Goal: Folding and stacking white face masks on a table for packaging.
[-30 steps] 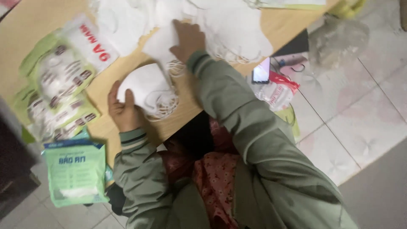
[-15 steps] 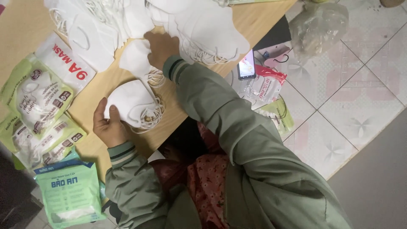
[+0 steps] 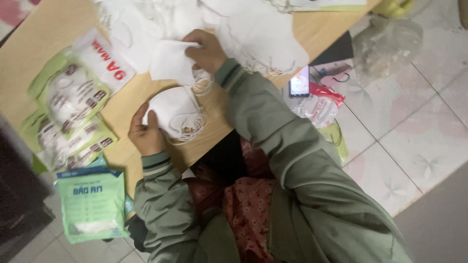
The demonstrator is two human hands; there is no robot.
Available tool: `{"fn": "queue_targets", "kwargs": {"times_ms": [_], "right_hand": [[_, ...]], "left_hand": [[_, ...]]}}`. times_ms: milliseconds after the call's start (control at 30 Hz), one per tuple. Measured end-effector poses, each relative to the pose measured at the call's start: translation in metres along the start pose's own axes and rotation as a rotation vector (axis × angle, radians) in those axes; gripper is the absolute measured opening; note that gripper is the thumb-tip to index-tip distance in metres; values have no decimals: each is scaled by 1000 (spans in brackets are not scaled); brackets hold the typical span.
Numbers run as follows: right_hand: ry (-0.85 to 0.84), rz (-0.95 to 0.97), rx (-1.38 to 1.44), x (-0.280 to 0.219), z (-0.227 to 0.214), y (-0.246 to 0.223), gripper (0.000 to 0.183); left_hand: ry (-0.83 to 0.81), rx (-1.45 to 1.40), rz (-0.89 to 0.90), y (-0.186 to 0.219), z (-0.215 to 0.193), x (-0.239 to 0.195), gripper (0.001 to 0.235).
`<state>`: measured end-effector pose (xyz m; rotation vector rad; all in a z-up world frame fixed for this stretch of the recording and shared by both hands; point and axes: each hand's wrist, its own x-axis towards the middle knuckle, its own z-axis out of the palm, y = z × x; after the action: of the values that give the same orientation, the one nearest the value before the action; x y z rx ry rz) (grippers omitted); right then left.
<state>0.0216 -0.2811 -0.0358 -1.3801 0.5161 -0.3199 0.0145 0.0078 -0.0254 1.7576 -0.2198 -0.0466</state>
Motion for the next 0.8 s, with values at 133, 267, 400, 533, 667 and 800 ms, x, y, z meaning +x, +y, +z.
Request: {"fn": "queue_targets", "kwargs": {"times_ms": [133,267,400,533,667,800], "right_hand": [[-145,234,53,-49,18,-59,7],[-251,240,133,-67,46,-30,35],[-384,139,-11,-76,56,-11,45],[-452,189,145,-71,54,1,52],[-450,-136,-369,-63,47,-1,48],[-283,-129,-243,-39,27,-1,31]], "left_hand": [[96,-201,-49,21,11,-3,24],[187,-453,-217,-22,2,5,33],[266,-503,-167,-45,3,8,25],[288,-456,-122,19,17,-3,15],[322,-402,-85,47,22,-12,7],[265,-352,-50,24,11,-6,15]]}}
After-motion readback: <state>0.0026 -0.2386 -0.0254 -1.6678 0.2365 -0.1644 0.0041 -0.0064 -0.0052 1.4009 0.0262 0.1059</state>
